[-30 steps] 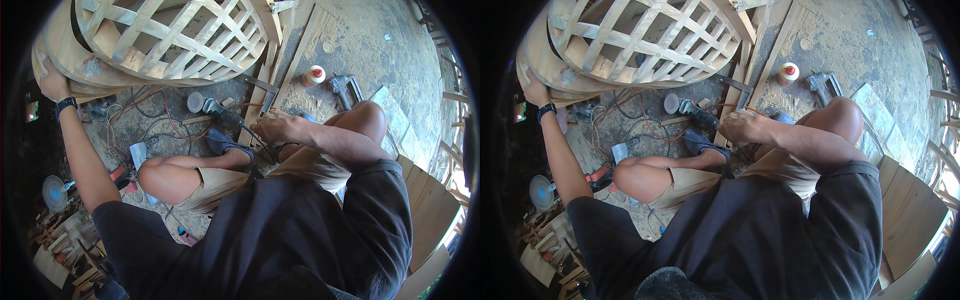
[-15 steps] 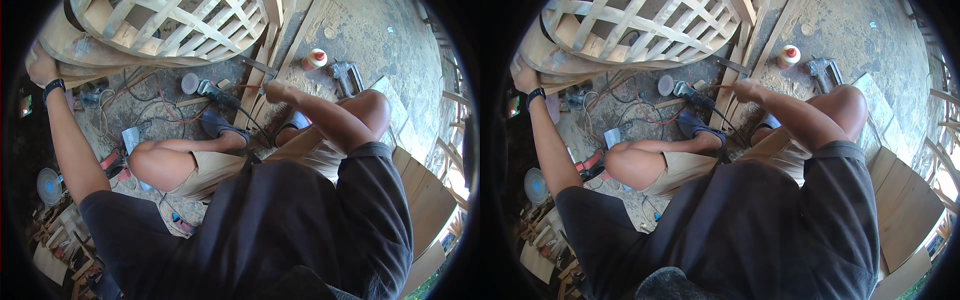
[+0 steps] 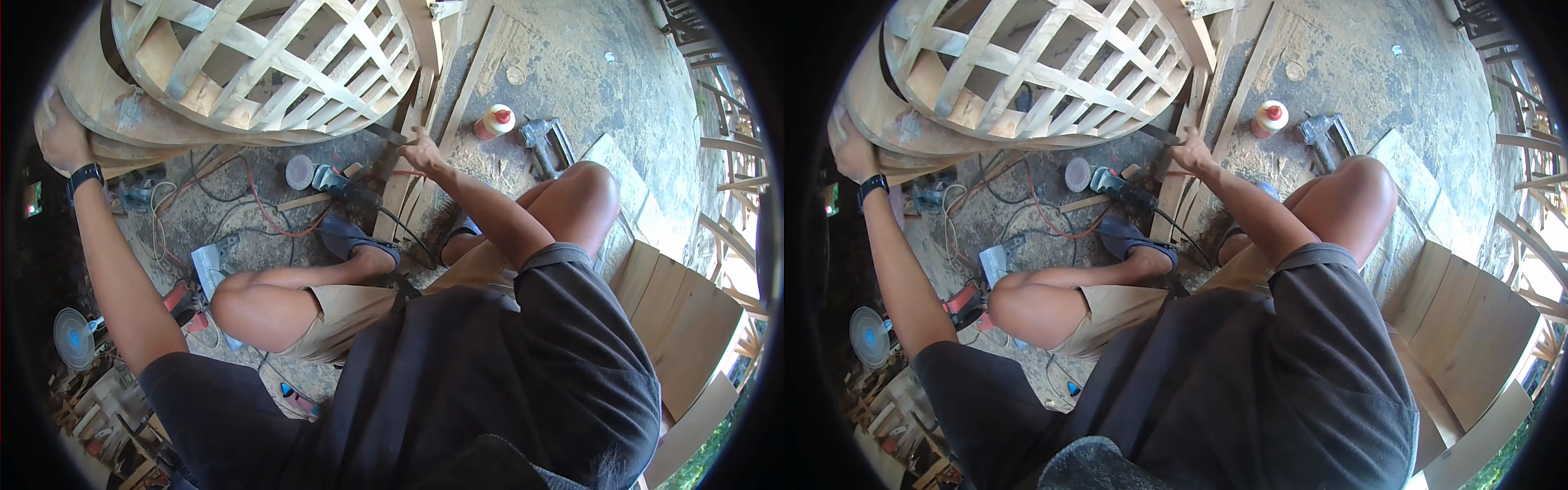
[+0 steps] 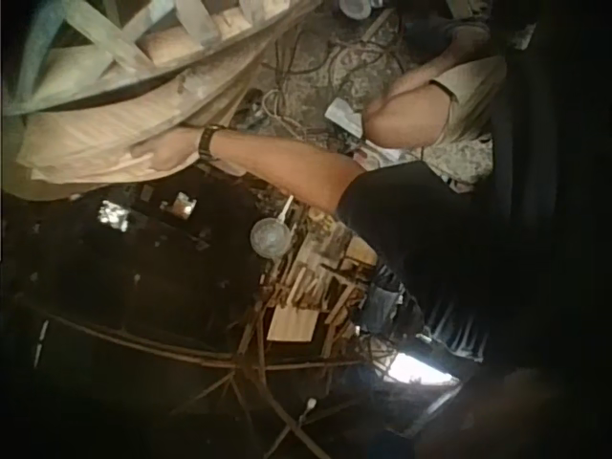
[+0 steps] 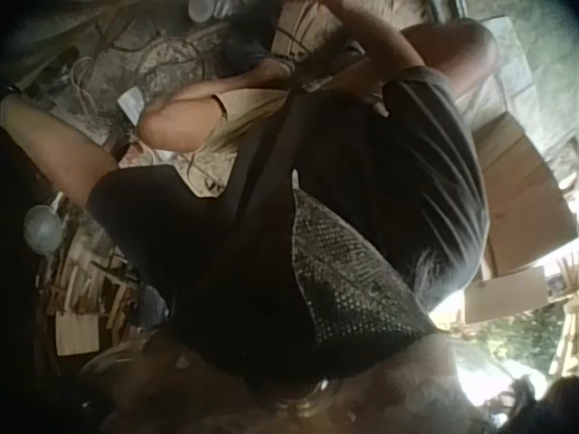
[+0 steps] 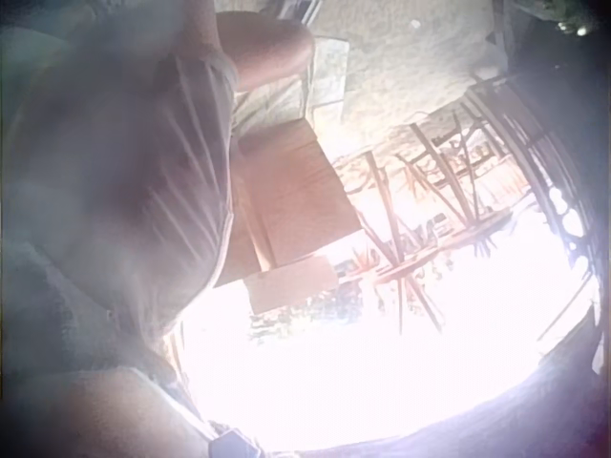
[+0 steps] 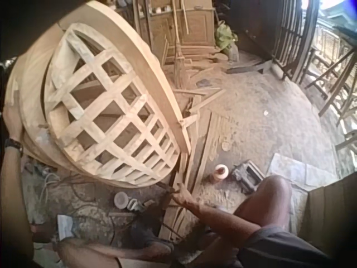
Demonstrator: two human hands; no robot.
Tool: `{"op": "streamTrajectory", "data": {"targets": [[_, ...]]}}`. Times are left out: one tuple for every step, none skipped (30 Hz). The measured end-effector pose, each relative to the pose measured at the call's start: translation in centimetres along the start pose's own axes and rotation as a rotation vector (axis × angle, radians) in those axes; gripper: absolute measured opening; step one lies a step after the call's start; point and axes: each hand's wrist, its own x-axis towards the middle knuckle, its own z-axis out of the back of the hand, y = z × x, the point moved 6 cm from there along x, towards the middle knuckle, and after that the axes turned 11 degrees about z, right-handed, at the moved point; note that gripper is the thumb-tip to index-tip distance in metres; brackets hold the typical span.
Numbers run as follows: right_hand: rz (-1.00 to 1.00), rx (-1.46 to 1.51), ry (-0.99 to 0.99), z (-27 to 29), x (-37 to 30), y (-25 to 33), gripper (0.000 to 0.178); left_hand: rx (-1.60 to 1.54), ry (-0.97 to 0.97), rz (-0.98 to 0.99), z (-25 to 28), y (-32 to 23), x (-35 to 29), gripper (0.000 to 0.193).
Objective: The person sands a wooden frame with a power sander, cleans a strip of wood with a tool, and then attaches the strip to the side of a large oval wooden cage structure.
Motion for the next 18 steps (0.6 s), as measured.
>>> {"op": "streamTrajectory", "data": {"targets": [[-0.043, -0.038, 0.014, 0.4, 0.1, 0.4, 0.066, -0.005, 0.018, 0.001, -0.1, -0.2, -0.1, 0.102], [-0.086, -0.075, 0.029, 0.7, 0.1, 0.8, 0.065, -0.009, 0.034, 0.002, -0.2, -0.3, -0.3, 0.102], [-0.122, -0.11, 0.041, 1.0, 0.7, 0.8, 0.064, -0.016, 0.023, -0.002, -0.2, -0.4, 0.0, 0.101], [-0.094, -0.221, -0.05, 2.3, 1.2, 1.0, 0.064, -0.02, 0.01, -0.006, -0.1, -0.3, 0.0, 0.101], [-0.101, -0.283, -0.061, 3.4, 1.9, 1.0, 0.061, -0.021, -0.006, -0.009, 0.1, -0.1, 0.1, 0.1], [-0.107, -0.341, -0.064, 4.0, 2.6, 1.8, 0.059, -0.009, 0.006, 0.003, 0.4, 0.5, 0.2, 0.102], [-0.079, -0.439, -0.043, 4.7, 3.6, 1.8, 0.048, -0.009, 0.022, 0.011, 0.7, 0.3, -0.1, 0.103], [-0.049, -0.537, -0.022, 5.1, 4.7, 1.9, 0.039, -0.005, 0.037, 0.021, 1.1, 0.4, -0.3, 0.105], [0.014, -0.678, 0.018, 5.5, 6.6, 0.6, 0.025, -0.044, 0.041, 0.024, 1.5, -0.5, -1.0, 0.104], [0.036, -0.737, 0.026, 6.1, 7.7, -0.9, 0.022, -0.084, 0.051, 0.027, 1.6, -1.7, -2.2, 0.103], [0.048, -0.796, 0.022, 7.4, 8.6, -2.5, 0.024, -0.132, 0.069, 0.021, 1.2, -3.2, -3.2, 0.103], [0.043, -0.809, 0.017, 8.2, 9.4, -3.2, 0.021, -0.163, 0.053, -0.004, 1.1, -4.0, -3.6, 0.101], [0.044, -0.78, 0.017, 7.7, 9.8, -2.8, 0.021, -0.176, 0.025, -0.026, 1.5, -3.9, -3.6, 0.1], [-0.032, -0.635, -0.038, 8.1, 9.9, -3.0, 0.023, -0.192, 0.0, -0.049, 1.7, -4.0, -3.7, 0.098], [-0.101, -0.483, -0.098, 8.1, 9.8, -2.9, 0.027, -0.194, 0.007, -0.044, 1.7, -3.6, -3.7, 0.095], [-0.159, -0.337, -0.156, 8.0, 9.4, -2.5, 0.032, -0.192, 0.012, -0.04, 2.0, -3.2, -3.5, 0.092], [-0.203, -0.203, -0.209, 7.9, 9.2, -2.1, 0.038, -0.192, 0.018, -0.036, 2.2, -2.8, -3.4, 0.088], [-0.231, -0.095, -0.243, 7.5, 8.7, -1.4, 0.045, -0.155, 0.026, -0.025, 2.7, -2.0, -3.0, 0.088]]}}
